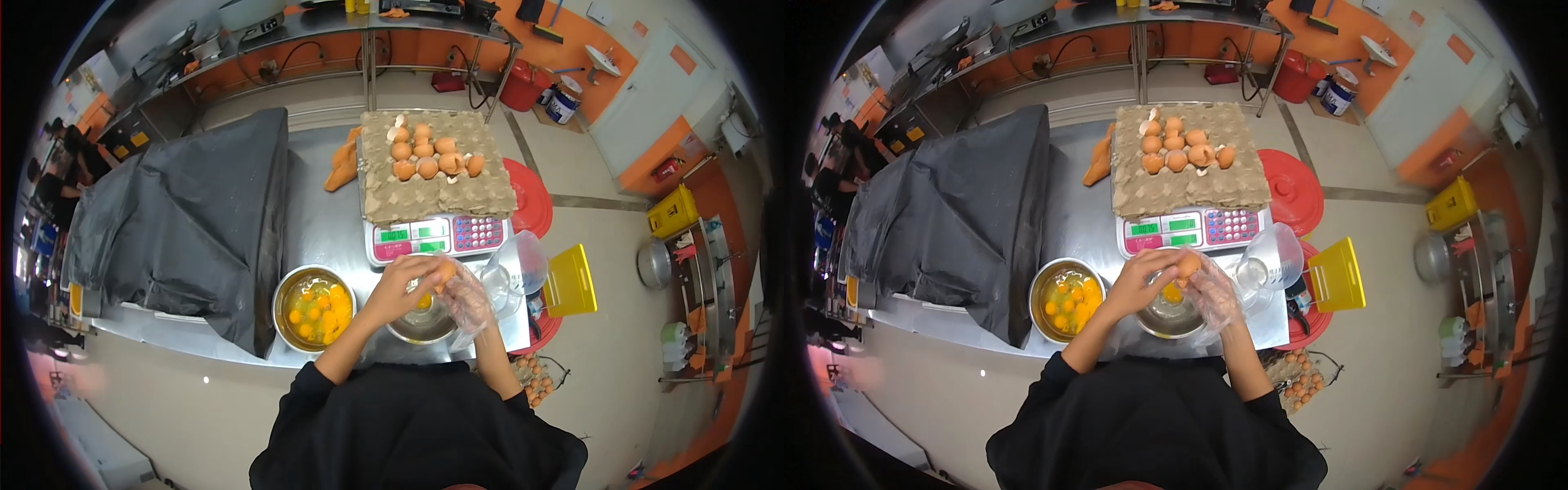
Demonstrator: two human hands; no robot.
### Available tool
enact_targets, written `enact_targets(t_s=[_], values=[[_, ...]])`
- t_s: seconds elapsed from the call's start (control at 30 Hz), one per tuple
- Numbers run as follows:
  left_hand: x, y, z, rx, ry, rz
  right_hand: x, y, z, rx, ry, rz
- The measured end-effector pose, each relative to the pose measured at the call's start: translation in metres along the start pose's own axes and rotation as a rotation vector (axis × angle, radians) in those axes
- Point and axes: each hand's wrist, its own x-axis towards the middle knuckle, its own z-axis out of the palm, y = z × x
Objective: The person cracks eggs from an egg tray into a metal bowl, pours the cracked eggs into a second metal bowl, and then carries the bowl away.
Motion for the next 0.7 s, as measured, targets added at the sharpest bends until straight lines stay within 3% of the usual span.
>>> enact_targets(t_s=[0.07,0.13,0.2,0.27,0.37,0.4,0.47,0.5,0.53,0.57,0.7], values=[[0.006,0.022,-0.009,0.122,0.274,0.132,0.014,-0.02,0.007,0.098,-0.081,-0.057],[0.0,0.032,-0.024,0.16,0.315,0.154,0.03,-0.057,0.02,0.066,-0.05,-0.144],[-0.02,0.04,-0.029,-0.033,0.395,-0.163,0.064,-0.096,0.027,-0.022,0.003,-0.249],[-0.048,0.056,-0.037,-0.09,0.174,-0.665,0.104,-0.142,0.024,-0.13,-0.006,-0.272],[-0.104,0.034,-0.004,-0.094,0.094,-0.71,0.167,-0.187,0.018,-0.295,0.145,-0.298],[-0.116,0.034,0.008,-0.272,0.072,-0.83,0.188,-0.199,0.01,-0.299,0.128,-0.293],[-0.12,0.024,0.024,-0.451,0.073,-0.944,0.225,-0.214,0.002,-0.686,0.213,-0.098],[-0.119,0.016,0.032,-0.61,0.097,-1.01,0.229,-0.213,0.007,-0.69,0.195,-0.089],[-0.118,0.012,0.039,-0.772,0.122,-1.072,0.233,-0.212,0.011,-0.935,0.258,-0.044],[-0.111,0.014,0.04,-0.822,0.171,-1.02,0.238,-0.21,0.011,-1.18,0.321,0.0],[-0.118,-0.034,0.069,-0.966,0.213,-0.946,0.23,-0.218,0.022,-1.549,0.252,-0.079]])
